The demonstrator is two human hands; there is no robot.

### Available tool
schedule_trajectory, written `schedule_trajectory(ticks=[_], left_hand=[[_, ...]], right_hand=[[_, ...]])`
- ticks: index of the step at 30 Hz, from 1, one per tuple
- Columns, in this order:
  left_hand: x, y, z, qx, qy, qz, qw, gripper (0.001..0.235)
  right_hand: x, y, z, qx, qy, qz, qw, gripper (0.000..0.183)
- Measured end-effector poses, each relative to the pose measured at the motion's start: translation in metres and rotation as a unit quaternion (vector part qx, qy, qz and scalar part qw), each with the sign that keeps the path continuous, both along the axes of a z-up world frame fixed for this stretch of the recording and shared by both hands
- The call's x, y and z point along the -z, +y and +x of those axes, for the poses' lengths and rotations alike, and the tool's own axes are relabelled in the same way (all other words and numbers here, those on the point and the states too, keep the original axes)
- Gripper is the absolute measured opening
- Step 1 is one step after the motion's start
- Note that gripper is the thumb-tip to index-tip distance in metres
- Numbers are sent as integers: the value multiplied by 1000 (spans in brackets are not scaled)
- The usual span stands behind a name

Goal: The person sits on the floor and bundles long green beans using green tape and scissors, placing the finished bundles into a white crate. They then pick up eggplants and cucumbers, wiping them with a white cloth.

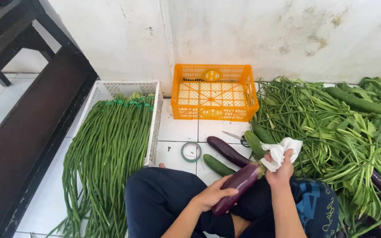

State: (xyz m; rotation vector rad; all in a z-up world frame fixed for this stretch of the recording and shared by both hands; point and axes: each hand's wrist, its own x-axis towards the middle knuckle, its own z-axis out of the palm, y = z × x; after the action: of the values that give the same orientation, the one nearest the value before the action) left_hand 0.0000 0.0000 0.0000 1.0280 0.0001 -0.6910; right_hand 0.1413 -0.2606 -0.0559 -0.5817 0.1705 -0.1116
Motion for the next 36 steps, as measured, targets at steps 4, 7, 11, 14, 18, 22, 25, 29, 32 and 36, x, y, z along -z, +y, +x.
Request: schedule_trajectory(ticks=[4,7,11,14,18,22,25,29,32,36], left_hand=[[-2,2,-1,-1,25,-15,1000,73],[-1,1,-1,0,2,9,1000,72],[-11,2,-2,1,-39,68,997,73],[-17,5,-4,32,-52,98,993,78],[-20,5,-5,6,-60,70,996,77],[-14,1,-2,-73,-55,50,995,80],[-9,3,-5,-109,-17,1,994,84],[-8,4,-1,-135,-9,14,991,89],[-7,1,-3,-138,-16,23,990,87],[-16,2,-3,-144,-62,88,984,85]], right_hand=[[-13,2,0,-68,-25,93,993,41],[-4,-5,4,-21,33,72,997,38],[10,-26,15,-7,75,25,997,41],[8,-45,21,105,161,54,980,46],[-4,-36,14,152,103,-40,982,44],[-34,4,-8,260,47,-490,831,34],[-34,4,-12,224,67,-618,750,35],[-5,13,-8,168,9,-644,746,41],[8,38,-23,41,30,-628,777,45],[-20,83,-50,-30,-104,-687,718,48]])
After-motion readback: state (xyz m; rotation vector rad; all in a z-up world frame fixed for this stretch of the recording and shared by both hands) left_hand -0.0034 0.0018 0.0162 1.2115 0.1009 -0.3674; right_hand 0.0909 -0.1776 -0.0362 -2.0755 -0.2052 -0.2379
